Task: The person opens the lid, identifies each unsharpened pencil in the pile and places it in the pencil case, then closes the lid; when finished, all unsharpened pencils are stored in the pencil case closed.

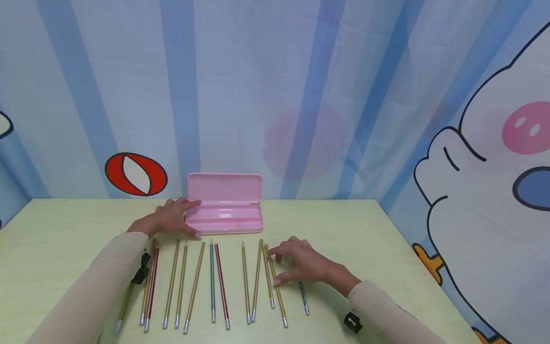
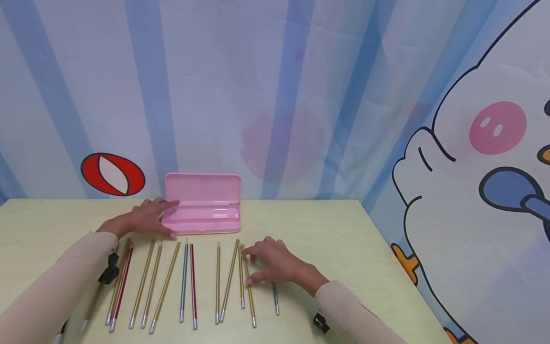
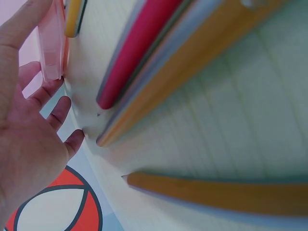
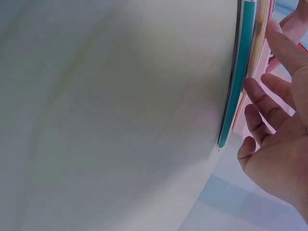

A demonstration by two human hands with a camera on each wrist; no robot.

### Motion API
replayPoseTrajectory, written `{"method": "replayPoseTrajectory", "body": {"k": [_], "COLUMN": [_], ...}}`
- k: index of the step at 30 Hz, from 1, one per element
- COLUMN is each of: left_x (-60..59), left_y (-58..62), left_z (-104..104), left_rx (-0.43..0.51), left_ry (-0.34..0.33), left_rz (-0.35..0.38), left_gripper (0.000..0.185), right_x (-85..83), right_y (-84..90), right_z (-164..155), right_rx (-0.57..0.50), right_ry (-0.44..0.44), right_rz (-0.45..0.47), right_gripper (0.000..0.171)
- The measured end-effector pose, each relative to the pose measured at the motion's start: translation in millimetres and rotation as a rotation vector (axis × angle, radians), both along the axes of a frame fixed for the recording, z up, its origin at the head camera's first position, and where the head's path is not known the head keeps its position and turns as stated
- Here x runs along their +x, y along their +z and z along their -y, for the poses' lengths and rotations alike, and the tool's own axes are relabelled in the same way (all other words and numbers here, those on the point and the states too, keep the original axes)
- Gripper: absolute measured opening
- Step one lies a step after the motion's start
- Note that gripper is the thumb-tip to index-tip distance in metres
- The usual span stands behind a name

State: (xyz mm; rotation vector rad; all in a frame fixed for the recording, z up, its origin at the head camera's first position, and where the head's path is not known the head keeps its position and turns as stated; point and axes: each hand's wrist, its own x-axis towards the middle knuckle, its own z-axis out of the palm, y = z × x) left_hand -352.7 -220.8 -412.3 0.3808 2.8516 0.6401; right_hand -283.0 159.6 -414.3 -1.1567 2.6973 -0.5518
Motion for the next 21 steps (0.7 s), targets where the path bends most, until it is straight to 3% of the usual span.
{"method": "replayPoseTrajectory", "body": {"k": [12,21], "left_x": [0.1,0.8], "left_y": [-0.6,-0.8], "left_z": [-0.3,0.6], "left_rx": [0.005,0.01], "left_ry": [0.002,0.005], "left_rz": [-0.002,-0.001], "left_gripper": [0.109,0.109], "right_x": [0.8,-0.3], "right_y": [-2.3,-5.7], "right_z": [-2.5,-0.8], "right_rx": [-0.005,-0.008], "right_ry": [0.027,0.041], "right_rz": [-0.054,-0.053], "right_gripper": [0.046,0.048]}}
